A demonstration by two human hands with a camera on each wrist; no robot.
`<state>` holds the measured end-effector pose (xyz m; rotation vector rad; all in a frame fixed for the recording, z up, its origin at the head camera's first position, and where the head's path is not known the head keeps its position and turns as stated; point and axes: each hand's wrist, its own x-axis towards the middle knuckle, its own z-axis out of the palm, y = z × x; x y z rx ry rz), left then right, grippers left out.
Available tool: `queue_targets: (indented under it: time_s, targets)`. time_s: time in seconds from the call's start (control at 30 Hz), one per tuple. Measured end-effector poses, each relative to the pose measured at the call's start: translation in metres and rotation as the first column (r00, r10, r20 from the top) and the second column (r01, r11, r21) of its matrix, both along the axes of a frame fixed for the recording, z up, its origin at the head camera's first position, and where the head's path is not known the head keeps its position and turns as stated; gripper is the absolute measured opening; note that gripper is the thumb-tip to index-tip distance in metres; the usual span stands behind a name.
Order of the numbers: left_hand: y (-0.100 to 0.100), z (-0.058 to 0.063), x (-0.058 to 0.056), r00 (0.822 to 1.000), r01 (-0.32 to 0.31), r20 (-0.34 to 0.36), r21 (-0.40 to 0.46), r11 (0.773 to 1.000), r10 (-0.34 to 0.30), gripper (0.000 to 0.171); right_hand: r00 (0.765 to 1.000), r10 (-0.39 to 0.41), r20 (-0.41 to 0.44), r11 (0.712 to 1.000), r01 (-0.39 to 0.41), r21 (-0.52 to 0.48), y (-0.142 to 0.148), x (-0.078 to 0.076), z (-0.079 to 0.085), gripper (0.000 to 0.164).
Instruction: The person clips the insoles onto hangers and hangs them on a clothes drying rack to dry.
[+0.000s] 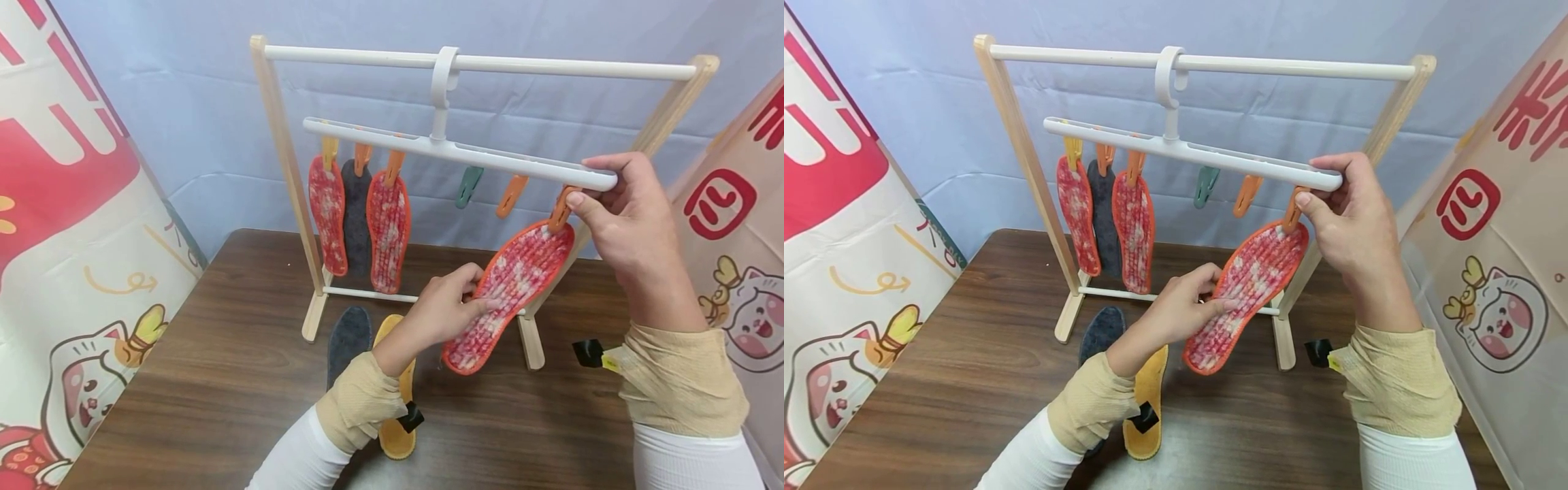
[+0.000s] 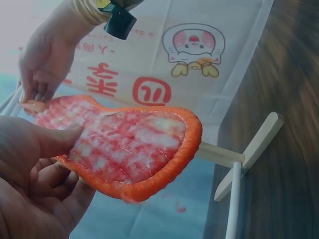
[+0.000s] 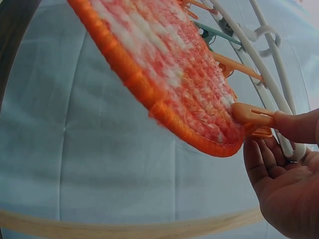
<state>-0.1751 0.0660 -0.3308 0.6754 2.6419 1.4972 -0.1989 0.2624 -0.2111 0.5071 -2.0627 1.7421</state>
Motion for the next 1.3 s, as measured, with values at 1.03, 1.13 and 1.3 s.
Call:
queue_targets:
  time_s: [1.03,1.13,1.3]
  targets:
    - [0.019,0.000,0.000,0.996,0.012,0.089,-0.023,1.000,-0.010,0.027,1.000,0.015,0.003,1.000,-0.015,-0.015,0.005,-0.001,-0.002,0.038]
    - [0.020,0.000,-0.001,0.996,0.020,0.090,-0.031,0.999,-0.018,0.028,1.000,0.016,0.023,1.000,-0.016,-0.019,0.005,-0.001,-0.001,0.038]
    - [0.019,-0.002,-0.002,0.996,0.023,0.090,-0.046,0.999,-0.019,0.031,0.999,0.020,0.032,0.999,-0.019,-0.033,0.005,-0.001,0.000,0.039]
